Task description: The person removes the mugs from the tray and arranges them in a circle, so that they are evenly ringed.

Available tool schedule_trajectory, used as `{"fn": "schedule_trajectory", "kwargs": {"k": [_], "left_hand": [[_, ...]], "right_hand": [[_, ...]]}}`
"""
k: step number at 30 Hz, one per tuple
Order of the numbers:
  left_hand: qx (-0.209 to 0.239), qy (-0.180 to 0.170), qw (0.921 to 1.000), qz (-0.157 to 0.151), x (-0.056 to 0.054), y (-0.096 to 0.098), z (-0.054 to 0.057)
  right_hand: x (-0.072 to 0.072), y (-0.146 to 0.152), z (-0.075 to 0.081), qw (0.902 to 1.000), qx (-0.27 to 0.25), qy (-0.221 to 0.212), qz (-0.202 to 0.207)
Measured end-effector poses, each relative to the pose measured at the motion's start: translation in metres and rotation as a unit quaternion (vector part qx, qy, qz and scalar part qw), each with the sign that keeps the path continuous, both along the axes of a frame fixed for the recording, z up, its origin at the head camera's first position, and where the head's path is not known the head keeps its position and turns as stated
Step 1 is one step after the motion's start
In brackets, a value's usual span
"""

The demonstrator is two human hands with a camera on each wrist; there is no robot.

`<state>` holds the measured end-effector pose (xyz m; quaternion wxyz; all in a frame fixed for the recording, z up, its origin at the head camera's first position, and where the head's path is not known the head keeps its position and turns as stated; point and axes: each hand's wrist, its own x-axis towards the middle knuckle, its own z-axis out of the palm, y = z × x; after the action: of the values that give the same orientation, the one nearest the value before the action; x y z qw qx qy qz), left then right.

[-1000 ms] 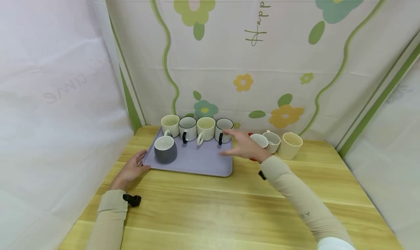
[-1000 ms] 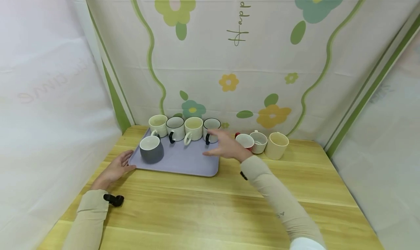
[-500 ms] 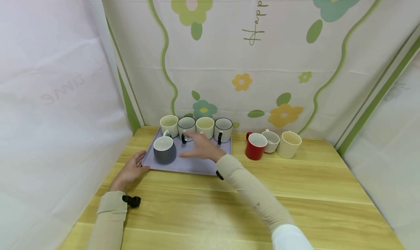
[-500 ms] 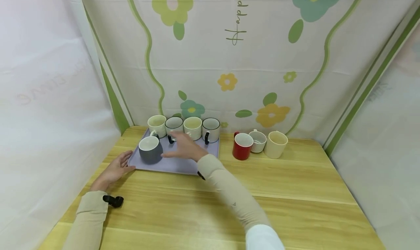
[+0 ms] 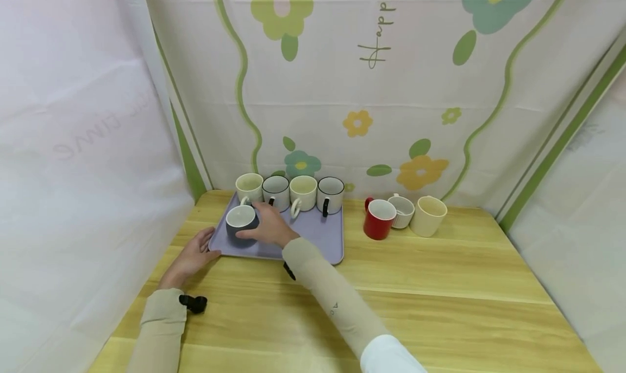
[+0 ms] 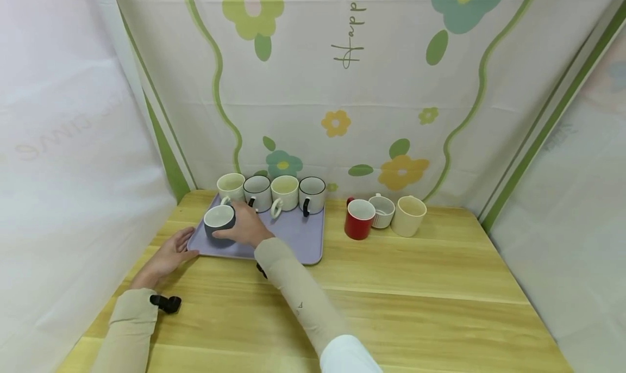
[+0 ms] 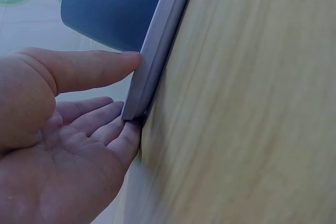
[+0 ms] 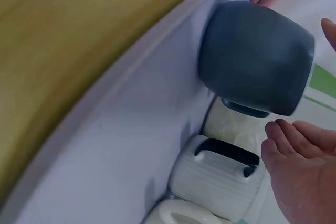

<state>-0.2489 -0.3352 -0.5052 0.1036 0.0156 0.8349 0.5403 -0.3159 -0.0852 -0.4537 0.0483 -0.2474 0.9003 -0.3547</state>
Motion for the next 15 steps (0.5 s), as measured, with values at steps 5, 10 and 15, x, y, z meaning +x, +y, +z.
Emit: {"fn": "schedule_trajectory", "kwargs": {"k": [5,10,15], "left_hand": [[0.000,0.000,1.0000,-0.001,-0.001,-0.001,0.000],[-0.002,-0.001,1.0000,0.002,-0.003,-0.003,0.000],[0.001,-0.004,1.0000,0.004,-0.002,-0.002,0.001]], "right_hand": [[0.001,-0.016,-0.008,0.9995,-0.014,0.010,-0.027],[0.004,-0.027,-0.015,0.9971,-0.013,0.033,-0.068],[0.007,-0.028,-0.021,0.9933,-0.034,0.060,-0.093]]}}
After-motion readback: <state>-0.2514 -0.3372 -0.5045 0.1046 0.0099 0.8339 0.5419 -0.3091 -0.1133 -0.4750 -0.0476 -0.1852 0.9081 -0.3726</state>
